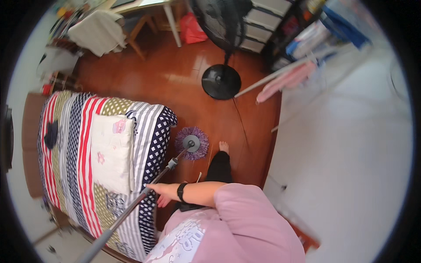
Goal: The person moves a green basin onto a washing machine, picks up a mop, and cleans the wooden floor in a bedroom, mopping around a bed and moving furniture to reach corners.
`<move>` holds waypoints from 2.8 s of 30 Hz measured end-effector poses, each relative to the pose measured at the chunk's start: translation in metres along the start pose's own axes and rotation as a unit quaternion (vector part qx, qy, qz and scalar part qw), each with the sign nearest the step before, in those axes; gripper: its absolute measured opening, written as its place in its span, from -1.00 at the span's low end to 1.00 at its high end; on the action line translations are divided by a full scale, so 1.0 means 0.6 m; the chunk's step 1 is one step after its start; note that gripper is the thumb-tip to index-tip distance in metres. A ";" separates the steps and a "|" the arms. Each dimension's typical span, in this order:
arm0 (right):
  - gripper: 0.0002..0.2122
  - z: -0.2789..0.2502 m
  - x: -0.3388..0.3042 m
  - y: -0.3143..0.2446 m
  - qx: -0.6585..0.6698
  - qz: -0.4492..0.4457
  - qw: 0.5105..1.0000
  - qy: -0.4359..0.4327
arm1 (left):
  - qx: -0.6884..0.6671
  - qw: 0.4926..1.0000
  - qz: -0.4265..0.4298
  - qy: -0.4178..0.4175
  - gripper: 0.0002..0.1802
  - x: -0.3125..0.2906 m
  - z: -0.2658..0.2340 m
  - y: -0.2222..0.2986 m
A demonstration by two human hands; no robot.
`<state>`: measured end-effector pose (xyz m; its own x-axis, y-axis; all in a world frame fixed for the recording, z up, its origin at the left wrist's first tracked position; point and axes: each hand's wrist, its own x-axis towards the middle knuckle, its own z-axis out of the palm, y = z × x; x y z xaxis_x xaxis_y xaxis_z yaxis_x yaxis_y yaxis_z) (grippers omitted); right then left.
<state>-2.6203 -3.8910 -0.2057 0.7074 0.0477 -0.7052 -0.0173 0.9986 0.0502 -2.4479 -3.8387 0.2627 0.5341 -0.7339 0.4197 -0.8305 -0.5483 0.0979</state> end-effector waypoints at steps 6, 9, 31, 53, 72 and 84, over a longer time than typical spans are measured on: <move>-0.72 0.153 0.136 0.004 0.248 -0.177 0.941 0.149 | 0.074 0.983 0.065 -0.154 -0.56 0.035 0.030 -0.130; -0.66 0.174 0.156 0.018 0.296 -0.231 0.913 0.161 | 0.176 0.948 0.116 -0.237 -0.57 0.047 0.042 -0.169; -0.82 -0.503 -0.074 0.046 0.256 -0.327 0.741 0.527 | -0.014 0.669 0.298 -0.680 -0.60 -0.238 0.445 0.062; -0.62 -0.789 -0.089 0.102 0.098 -0.310 0.656 0.682 | 0.025 0.482 0.166 -0.860 -0.70 -0.541 0.667 0.054; -0.62 -0.584 0.028 0.075 0.081 -0.363 0.656 0.656 | -0.030 0.596 0.114 -0.794 -0.62 -0.434 0.596 -0.103; -0.70 -0.548 -0.045 0.071 0.144 -0.380 0.657 0.635 | -0.068 0.587 0.121 -0.798 -0.73 -0.359 0.584 -0.078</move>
<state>-2.8725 -3.8418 -0.4170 -0.7281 -0.2986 -0.6170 0.2640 0.7084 -0.6545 -2.4688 -3.7956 -0.1487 -0.2244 -0.2841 -0.9322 -0.8597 -0.3927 0.3267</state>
